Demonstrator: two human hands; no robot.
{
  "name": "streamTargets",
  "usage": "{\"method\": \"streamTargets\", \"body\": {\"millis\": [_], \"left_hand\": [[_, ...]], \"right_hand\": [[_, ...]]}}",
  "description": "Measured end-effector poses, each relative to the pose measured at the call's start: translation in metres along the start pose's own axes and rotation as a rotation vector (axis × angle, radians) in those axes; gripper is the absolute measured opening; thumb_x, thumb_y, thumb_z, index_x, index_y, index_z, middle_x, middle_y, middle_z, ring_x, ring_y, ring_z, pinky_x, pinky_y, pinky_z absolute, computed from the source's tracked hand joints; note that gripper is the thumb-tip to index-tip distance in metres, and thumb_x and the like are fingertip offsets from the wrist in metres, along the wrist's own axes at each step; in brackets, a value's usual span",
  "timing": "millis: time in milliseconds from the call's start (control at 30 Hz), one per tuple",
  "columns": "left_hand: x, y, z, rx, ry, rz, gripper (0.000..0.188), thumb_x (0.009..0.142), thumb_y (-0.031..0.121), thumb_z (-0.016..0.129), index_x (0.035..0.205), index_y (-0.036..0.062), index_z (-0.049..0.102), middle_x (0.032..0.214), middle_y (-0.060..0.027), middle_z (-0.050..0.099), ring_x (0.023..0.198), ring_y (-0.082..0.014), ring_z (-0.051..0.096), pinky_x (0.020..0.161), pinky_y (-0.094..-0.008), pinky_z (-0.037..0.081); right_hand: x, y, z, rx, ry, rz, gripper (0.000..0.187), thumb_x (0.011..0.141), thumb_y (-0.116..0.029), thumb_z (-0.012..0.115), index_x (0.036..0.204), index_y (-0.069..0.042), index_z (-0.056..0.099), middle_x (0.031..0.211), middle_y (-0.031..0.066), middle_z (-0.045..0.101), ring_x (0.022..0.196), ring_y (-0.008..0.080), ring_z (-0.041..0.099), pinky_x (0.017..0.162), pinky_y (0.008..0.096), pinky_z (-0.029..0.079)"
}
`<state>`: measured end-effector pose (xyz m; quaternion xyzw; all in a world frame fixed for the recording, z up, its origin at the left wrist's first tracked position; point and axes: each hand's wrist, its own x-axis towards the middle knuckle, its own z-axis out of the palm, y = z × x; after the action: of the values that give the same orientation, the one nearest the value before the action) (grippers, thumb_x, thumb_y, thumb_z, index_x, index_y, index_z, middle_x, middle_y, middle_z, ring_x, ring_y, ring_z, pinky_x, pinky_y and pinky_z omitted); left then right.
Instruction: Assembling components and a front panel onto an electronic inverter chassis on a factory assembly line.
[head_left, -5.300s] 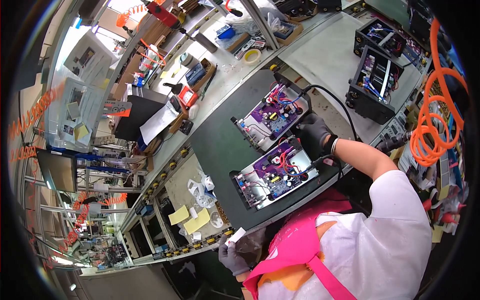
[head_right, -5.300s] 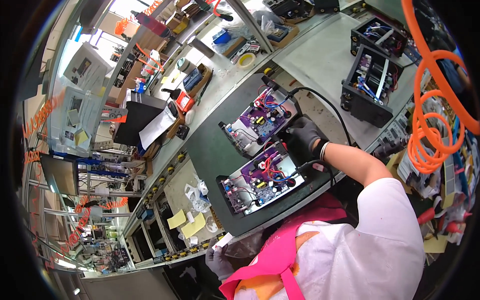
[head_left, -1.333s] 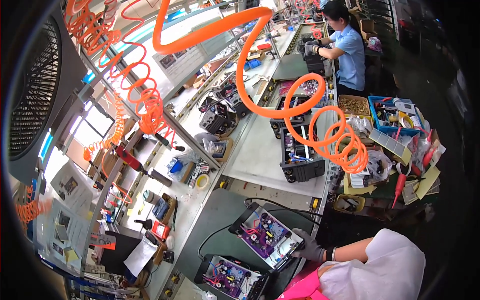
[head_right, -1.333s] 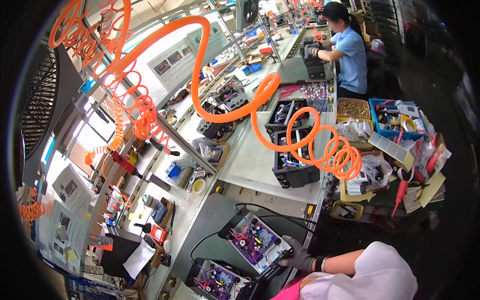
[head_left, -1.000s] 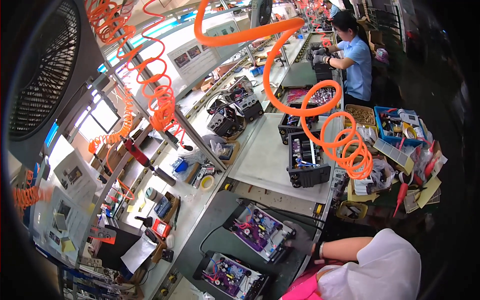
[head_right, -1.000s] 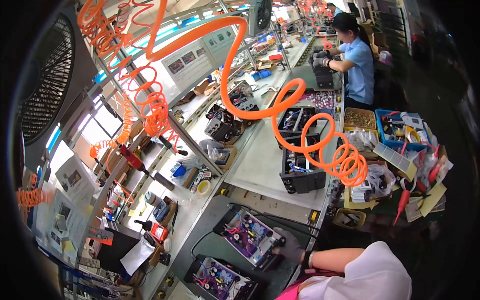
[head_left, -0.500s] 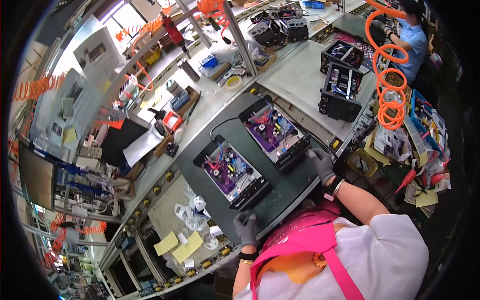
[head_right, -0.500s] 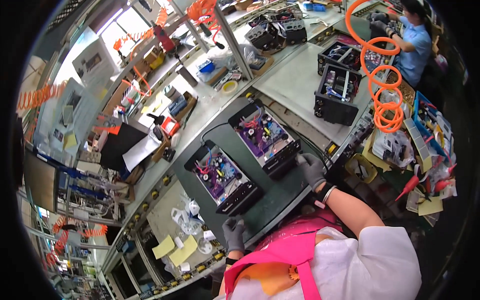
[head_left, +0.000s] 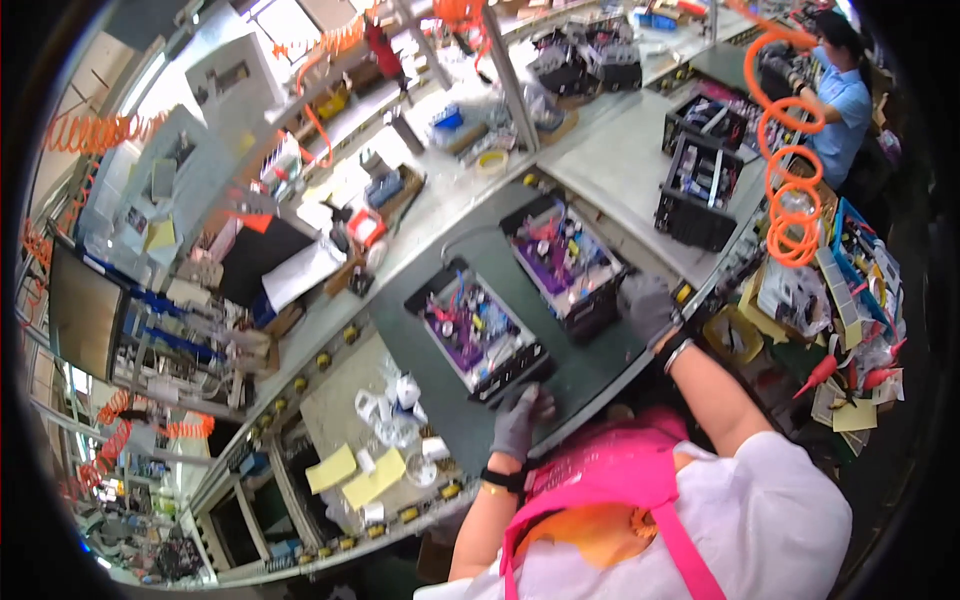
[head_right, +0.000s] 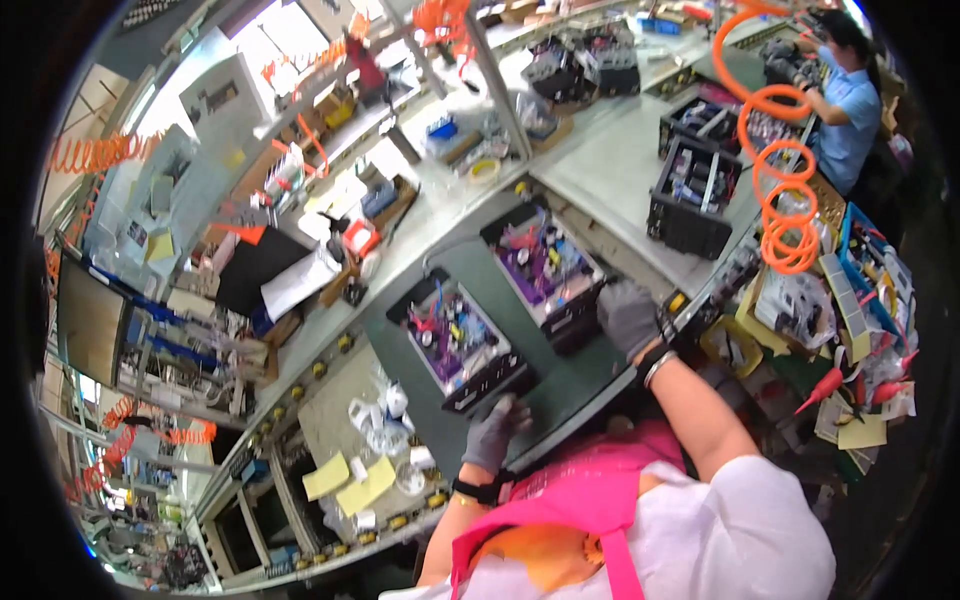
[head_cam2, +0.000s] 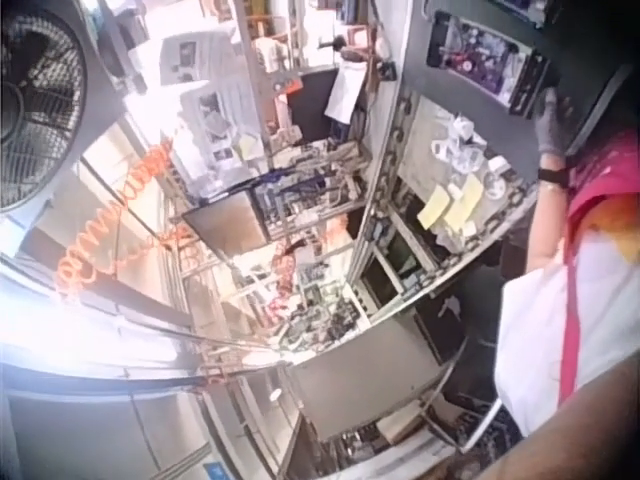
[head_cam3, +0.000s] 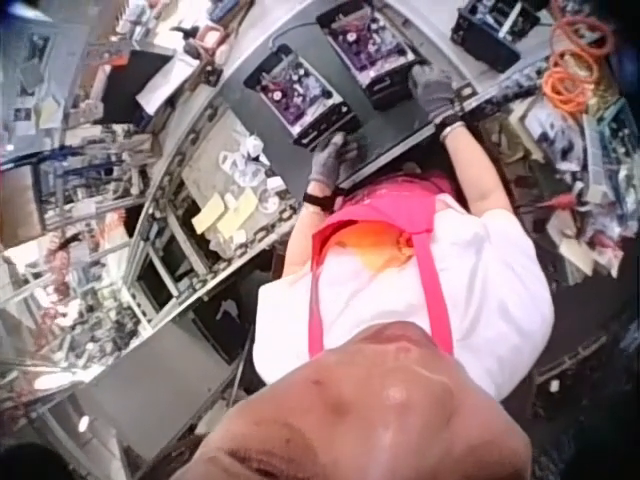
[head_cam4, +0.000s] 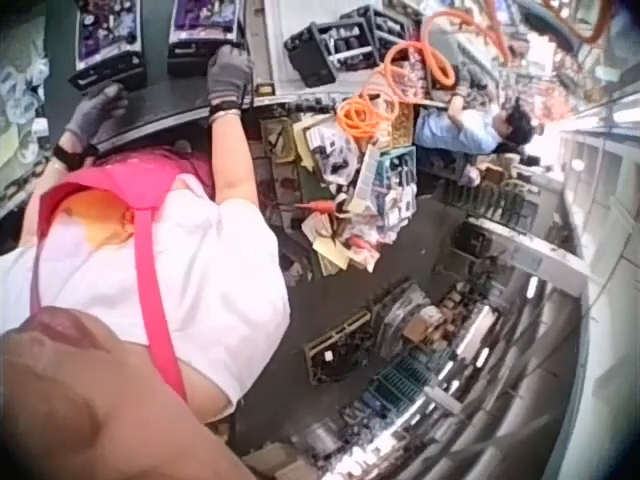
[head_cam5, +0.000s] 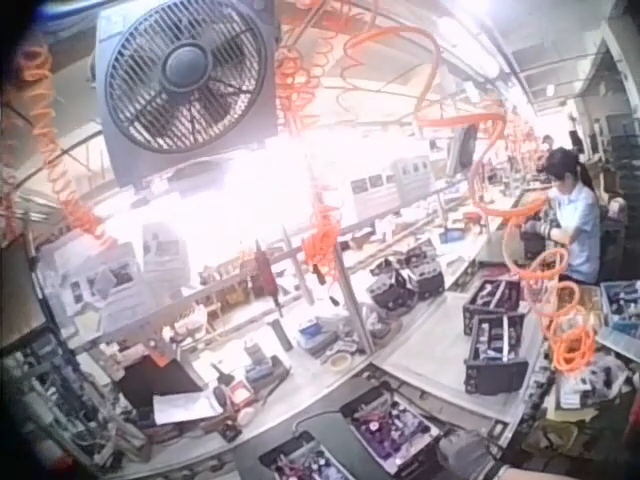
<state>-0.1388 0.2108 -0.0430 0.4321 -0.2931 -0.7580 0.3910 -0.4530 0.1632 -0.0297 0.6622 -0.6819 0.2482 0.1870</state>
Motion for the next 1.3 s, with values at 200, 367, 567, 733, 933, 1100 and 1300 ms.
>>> {"method": "streamTargets", "body": {"millis": [200,367,567,733,933,1100,1300], "left_hand": [[0.031,0.004,0.009,-0.409,0.099,-0.203,0.018,0.089,0.028,0.068,0.1,0.0136,0.065,0.098,-0.0094,0.068,0.094,-0.0271,0.061,0.088,-0.0455,0.049],[0.041,0.003,0.02,-0.394,0.217,-0.187,0.022,0.086,0.029,0.072,0.103,0.0169,0.065,0.097,-0.0021,0.064,0.092,-0.0234,0.059,0.086,-0.043,0.048],[0.05,-0.001,0.021,-0.4,0.288,-0.192,0.022,0.087,0.027,0.071,0.104,0.0167,0.063,0.099,0.0011,0.064,0.088,-0.0188,0.058,0.08,-0.0406,0.048],[0.05,-0.01,0.014,-0.348,0.157,-0.078,0.022,0.091,0.029,0.065,0.106,0.0127,0.062,0.1,0.0008,0.064,0.086,-0.0162,0.057,0.076,-0.0361,0.048],[0.043,-0.009,0.014,-0.438,-0.14,-0.017,0.032,0.092,0.04,0.062,0.109,0.0128,0.061,0.105,0.0034,0.062,0.093,-0.0137,0.055,0.08,-0.0306,0.047],[0.044,0.004,0.019,-0.36,0.038,-0.184,0.03,0.089,0.04,0.066,0.098,0.0118,0.061,0.089,0.0021,0.062,0.077,-0.0126,0.056,0.071,-0.0301,0.049],[0.048,-0.003,0.012,-0.537,-0.048,-0.137,0.022,0.094,0.034,0.06,0.095,0.0116,0.062,0.086,0.0026,0.065,0.073,-0.0111,0.059,0.069,-0.031,0.051]], "right_hand": [[0.007,-0.009,-0.03,-0.015,-0.155,0.109,0.023,0.085,-0.036,0.059,0.08,-0.013,0.06,0.075,0.0075,0.063,0.073,0.027,0.062,0.068,0.0426,0.046],[0.007,-0.023,-0.026,0.29,-0.386,0.232,0.03,0.088,-0.037,0.056,0.078,-0.01,0.062,0.069,0.015,0.065,0.067,0.0351,0.065,0.063,0.0478,0.05],[0.004,-0.032,-0.003,0.182,-0.287,0.161,0.021,0.086,-0.023,0.054,0.072,-0.01,0.062,0.063,0.0135,0.065,0.059,0.0338,0.066,0.054,0.0472,0.051],[0.0,-0.034,0.004,0.157,-0.298,0.229,0.023,0.085,-0.026,0.055,0.071,-0.01,0.063,0.062,0.0138,0.063,0.057,0.0326,0.065,0.053,0.045,0.05],[-0.001,-0.033,0.013,0.174,-0.259,0.177,0.027,0.084,-0.029,0.056,0.066,-0.01,0.062,0.06,0.0135,0.062,0.053,0.0312,0.063,0.049,0.0451,0.048],[-0.006,-0.038,0.003,0.2,-0.334,0.284,0.025,0.086,-0.03,0.056,0.073,-0.009,0.063,0.065,0.0146,0.064,0.058,0.0337,0.065,0.053,0.0463,0.049],[-0.068,0.023,-0.039,0.634,-0.277,0.501,0.037,0.082,-0.03,0.065,0.109,-0.005,0.063,0.102,0.0156,0.067,0.098,0.0308,0.064,0.086,0.0397,0.05]]}}
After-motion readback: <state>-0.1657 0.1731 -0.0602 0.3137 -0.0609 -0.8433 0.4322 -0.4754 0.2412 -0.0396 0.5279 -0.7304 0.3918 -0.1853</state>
